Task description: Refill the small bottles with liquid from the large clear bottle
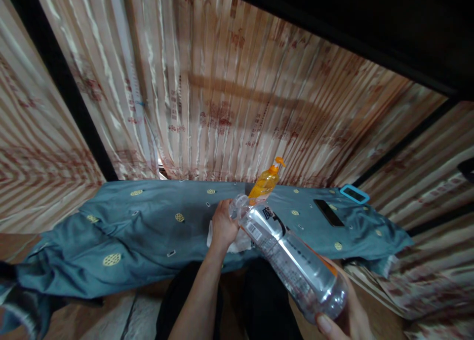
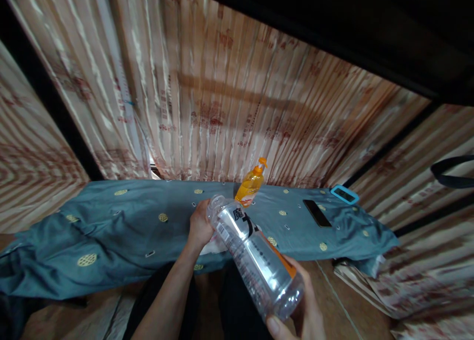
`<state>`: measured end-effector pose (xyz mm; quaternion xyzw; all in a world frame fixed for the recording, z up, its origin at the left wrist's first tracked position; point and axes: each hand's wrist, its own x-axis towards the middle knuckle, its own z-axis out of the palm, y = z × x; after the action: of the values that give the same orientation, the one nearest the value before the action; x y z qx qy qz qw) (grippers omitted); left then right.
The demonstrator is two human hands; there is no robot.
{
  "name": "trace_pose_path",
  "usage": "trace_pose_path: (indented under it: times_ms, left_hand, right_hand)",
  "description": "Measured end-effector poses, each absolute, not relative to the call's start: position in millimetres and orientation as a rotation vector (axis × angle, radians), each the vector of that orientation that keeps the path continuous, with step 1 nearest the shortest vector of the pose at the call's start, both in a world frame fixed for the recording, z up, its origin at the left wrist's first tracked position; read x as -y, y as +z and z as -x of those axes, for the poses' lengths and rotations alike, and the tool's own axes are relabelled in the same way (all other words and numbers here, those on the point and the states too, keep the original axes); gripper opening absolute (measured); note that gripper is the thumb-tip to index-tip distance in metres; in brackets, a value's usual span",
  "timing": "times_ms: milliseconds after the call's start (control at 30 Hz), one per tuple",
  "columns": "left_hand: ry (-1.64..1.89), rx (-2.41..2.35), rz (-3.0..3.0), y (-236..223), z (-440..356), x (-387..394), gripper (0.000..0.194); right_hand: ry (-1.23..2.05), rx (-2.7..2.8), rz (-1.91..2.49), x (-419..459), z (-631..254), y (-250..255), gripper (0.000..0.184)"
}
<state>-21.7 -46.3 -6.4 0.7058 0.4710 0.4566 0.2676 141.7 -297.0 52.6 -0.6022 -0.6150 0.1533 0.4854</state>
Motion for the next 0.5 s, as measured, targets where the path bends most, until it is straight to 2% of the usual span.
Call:
trace_pose_path:
  times_ms: [500]
  left_hand:
    - [1.356, -1.264, -1.865, -16, 21, 47, 0.017]
  right_hand:
    - [0.413, 1.468, 1.433, 296, -165, 33, 0.074]
